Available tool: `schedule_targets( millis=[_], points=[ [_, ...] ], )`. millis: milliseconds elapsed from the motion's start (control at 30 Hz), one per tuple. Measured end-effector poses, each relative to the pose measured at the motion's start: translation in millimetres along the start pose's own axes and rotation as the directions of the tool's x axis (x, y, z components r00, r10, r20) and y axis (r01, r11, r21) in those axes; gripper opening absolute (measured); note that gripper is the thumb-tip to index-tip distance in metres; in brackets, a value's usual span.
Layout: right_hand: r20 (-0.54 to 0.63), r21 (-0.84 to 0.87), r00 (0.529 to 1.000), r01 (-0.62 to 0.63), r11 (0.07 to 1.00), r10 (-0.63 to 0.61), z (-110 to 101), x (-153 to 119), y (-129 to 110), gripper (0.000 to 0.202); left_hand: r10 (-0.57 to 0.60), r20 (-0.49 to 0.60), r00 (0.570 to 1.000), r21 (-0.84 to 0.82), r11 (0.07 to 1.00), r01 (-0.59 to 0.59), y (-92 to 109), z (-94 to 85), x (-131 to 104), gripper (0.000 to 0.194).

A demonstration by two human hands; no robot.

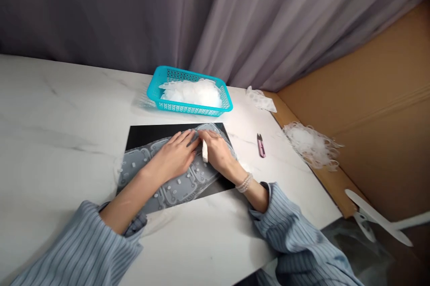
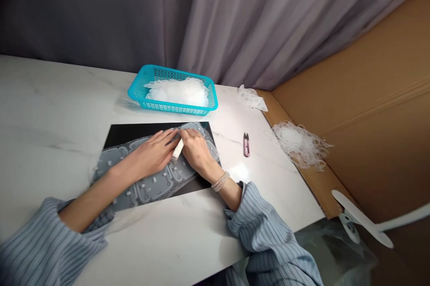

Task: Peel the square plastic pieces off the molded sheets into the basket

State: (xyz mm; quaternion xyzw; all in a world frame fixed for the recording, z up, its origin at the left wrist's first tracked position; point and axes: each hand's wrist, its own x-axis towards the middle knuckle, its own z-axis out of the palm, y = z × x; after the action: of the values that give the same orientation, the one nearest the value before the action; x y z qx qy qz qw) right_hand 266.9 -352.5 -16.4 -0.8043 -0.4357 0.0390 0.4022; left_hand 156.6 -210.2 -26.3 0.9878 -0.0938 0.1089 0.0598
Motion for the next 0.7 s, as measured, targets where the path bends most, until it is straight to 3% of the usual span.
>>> schedule_targets(
  millis=[100, 200, 267, 333, 400, 467, 567, 633, 700],
  points=[
    [-0.228, 0.137, 0.965, -0.102, 0.985, 0.132, -39, -1, 25, 0.023, -0.015, -0.013, 1.000, -0.023, 1.000, 0.014, -1, 2.1, 0, 0.050],
    [-0.407, 0.350, 0.859, -0.168, 0.922, 0.311, -103, -17, 56, 0.021, -0.030, -0.013, 0.999, -0.032, 0.999, 0.029, 0, 2.9, 0, 0.050],
    [-0.377, 0.498, 0.825, -0.202, 0.843, 0.421, -140, -31, 73, 0.011, -0.031, -0.002, 1.000, -0.046, 0.998, 0.031, 0, 2.9, 0, 0.050],
    [-0.316, 0.617, 0.809, -0.221, 0.755, 0.496, -160, -41, 82, 0.010, -0.033, 0.008, 0.999, -0.092, 0.995, 0.034, -1, 2.3, 0, 0.050],
    [-0.261, 0.699, 0.803, -0.225, 0.679, 0.535, -163, -42, 78, 0.013, -0.055, -0.004, 0.999, -0.196, 0.979, 0.053, -1, 0.2, 0, 0.050],
    [-0.212, 0.758, 0.812, -0.214, 0.615, 0.544, -152, -38, 60, 0.017, -0.114, -0.043, 0.993, -0.423, 0.902, 0.086, 2, -4.7, 1, 0.047],
    [-0.146, 0.815, 0.881, -0.150, 0.559, 0.449, -125, -30, 13, 0.024, -0.318, -0.060, 0.946, -0.827, 0.546, 0.131, 15, -17.4, 7, 0.037],
    [-0.058, 0.811, 0.946, -0.141, 0.568, 0.318, -109, -31, -20, 0.026, -0.419, -0.010, 0.908, -0.923, 0.352, 0.152, 26, -26.4, 13, 0.042],
    [0.073, 0.779, 0.981, -0.167, 0.604, 0.178, -98, -34, -43, 0.030, -0.418, 0.098, 0.903, -0.963, 0.189, 0.193, 34, -32.4, 18, 0.062]
  ],
)
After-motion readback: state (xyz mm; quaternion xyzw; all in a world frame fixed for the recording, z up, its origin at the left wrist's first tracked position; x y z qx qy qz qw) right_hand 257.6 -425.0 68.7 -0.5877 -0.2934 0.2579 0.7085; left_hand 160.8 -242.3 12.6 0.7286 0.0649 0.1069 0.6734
